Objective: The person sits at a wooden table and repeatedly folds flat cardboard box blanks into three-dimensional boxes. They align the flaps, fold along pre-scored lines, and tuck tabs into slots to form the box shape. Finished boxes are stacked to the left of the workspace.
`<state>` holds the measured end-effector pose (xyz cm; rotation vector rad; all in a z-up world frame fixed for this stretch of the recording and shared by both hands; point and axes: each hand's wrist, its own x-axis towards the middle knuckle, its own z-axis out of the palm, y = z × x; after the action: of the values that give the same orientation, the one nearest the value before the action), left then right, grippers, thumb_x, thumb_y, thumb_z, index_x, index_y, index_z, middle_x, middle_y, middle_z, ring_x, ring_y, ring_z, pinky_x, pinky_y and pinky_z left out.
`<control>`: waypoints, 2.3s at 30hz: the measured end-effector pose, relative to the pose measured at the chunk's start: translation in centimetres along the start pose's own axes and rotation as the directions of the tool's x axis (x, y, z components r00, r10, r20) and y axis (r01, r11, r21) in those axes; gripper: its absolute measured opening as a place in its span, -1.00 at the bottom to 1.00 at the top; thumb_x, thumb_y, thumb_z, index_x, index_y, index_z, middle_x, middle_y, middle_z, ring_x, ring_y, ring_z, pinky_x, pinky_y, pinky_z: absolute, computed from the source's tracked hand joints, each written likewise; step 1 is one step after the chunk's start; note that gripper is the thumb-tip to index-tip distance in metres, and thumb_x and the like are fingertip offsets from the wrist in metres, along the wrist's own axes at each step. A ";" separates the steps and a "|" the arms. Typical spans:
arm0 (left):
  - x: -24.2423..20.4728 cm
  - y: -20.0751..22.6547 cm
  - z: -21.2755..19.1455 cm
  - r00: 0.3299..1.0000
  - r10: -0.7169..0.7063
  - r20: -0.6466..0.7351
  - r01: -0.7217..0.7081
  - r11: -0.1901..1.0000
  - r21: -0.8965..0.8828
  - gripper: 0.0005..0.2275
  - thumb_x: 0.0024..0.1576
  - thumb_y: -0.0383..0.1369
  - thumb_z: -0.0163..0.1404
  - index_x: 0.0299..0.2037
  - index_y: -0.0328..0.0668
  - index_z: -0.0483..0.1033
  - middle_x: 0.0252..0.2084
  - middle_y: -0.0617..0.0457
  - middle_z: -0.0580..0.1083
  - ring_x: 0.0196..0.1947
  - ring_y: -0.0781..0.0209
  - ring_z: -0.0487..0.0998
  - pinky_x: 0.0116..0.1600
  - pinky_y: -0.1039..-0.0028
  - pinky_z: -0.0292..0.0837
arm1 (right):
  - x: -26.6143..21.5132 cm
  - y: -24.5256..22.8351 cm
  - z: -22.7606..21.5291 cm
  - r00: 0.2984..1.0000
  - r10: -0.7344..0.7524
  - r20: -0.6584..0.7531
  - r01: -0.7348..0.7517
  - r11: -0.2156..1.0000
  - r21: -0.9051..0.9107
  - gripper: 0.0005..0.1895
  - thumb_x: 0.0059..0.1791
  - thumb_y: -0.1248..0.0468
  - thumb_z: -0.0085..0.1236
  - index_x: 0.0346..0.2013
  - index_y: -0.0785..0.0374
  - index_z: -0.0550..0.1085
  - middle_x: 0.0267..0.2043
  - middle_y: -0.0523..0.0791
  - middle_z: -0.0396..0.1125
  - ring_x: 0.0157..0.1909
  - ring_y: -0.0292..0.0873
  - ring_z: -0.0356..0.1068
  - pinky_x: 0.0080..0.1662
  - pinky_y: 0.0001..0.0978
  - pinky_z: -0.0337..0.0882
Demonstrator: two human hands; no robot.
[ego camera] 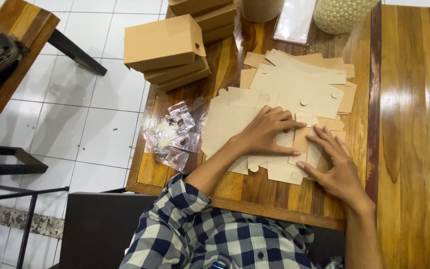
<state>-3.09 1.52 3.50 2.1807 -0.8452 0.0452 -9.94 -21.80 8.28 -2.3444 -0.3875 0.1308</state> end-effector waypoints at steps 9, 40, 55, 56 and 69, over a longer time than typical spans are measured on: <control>-0.1 0.2 -0.2 1.000 0.006 0.007 -0.005 1.000 -0.026 -0.38 -0.06 0.16 0.27 0.14 0.04 0.58 -0.28 0.20 0.40 -0.21 0.24 0.39 0.09 0.33 0.18 | 0.0 0.6 -0.5 0.999 0.020 0.046 -0.022 0.999 0.039 -0.22 -0.22 0.17 0.48 0.29 0.11 0.43 0.53 0.06 0.13 0.58 0.17 -0.02 0.50 0.24 -0.14; -0.1 0.2 -0.5 1.000 0.000 0.000 0.000 1.000 0.012 -0.46 -0.02 0.13 0.26 0.10 0.09 0.62 -0.29 0.18 0.43 -0.22 0.24 0.41 0.10 0.37 0.21 | 10.2 6.8 1.0 0.983 0.149 -0.110 -0.132 0.980 0.146 -0.05 -0.07 0.18 0.35 0.52 0.36 0.11 0.63 0.32 -0.32 0.63 0.29 -0.51 0.28 0.24 -0.92; 0.0 0.0 -0.3 1.000 0.009 0.023 -0.010 0.999 0.040 -0.45 0.00 0.14 0.26 0.15 0.14 0.60 -0.28 0.18 0.43 -0.21 0.24 0.41 0.12 0.34 0.22 | 9.0 1.4 0.5 0.966 0.208 -0.157 -0.209 0.978 0.007 0.11 -0.21 -0.08 0.49 0.48 0.28 0.16 0.63 0.20 -0.21 0.65 0.21 -0.36 0.39 0.30 -0.76; 0.0 0.1 -0.4 1.000 -0.002 0.025 0.001 1.000 0.028 -0.45 0.00 0.14 0.27 0.14 0.13 0.61 -0.28 0.17 0.44 -0.21 0.25 0.42 0.12 0.35 0.21 | 8.9 1.3 0.4 0.967 0.200 -0.156 -0.199 0.980 0.022 0.08 -0.19 -0.04 0.49 0.47 0.31 0.17 0.63 0.23 -0.20 0.64 0.23 -0.35 0.38 0.28 -0.78; 0.0 0.4 -1.1 0.999 -0.023 0.038 0.024 0.999 -0.027 -0.38 -0.08 0.15 0.32 0.16 0.12 0.60 -0.26 0.19 0.45 -0.17 0.27 0.43 0.17 0.37 0.21 | 10.0 9.6 0.8 0.980 0.162 -0.115 -0.154 0.985 0.076 -0.19 -0.06 0.14 0.35 0.43 0.31 0.28 0.63 0.14 -0.10 0.64 0.13 -0.24 0.44 0.16 -0.67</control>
<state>-3.11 2.07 4.55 2.1716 -0.8361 -0.0198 1.69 -24.64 1.24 -2.3021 -0.1355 0.0755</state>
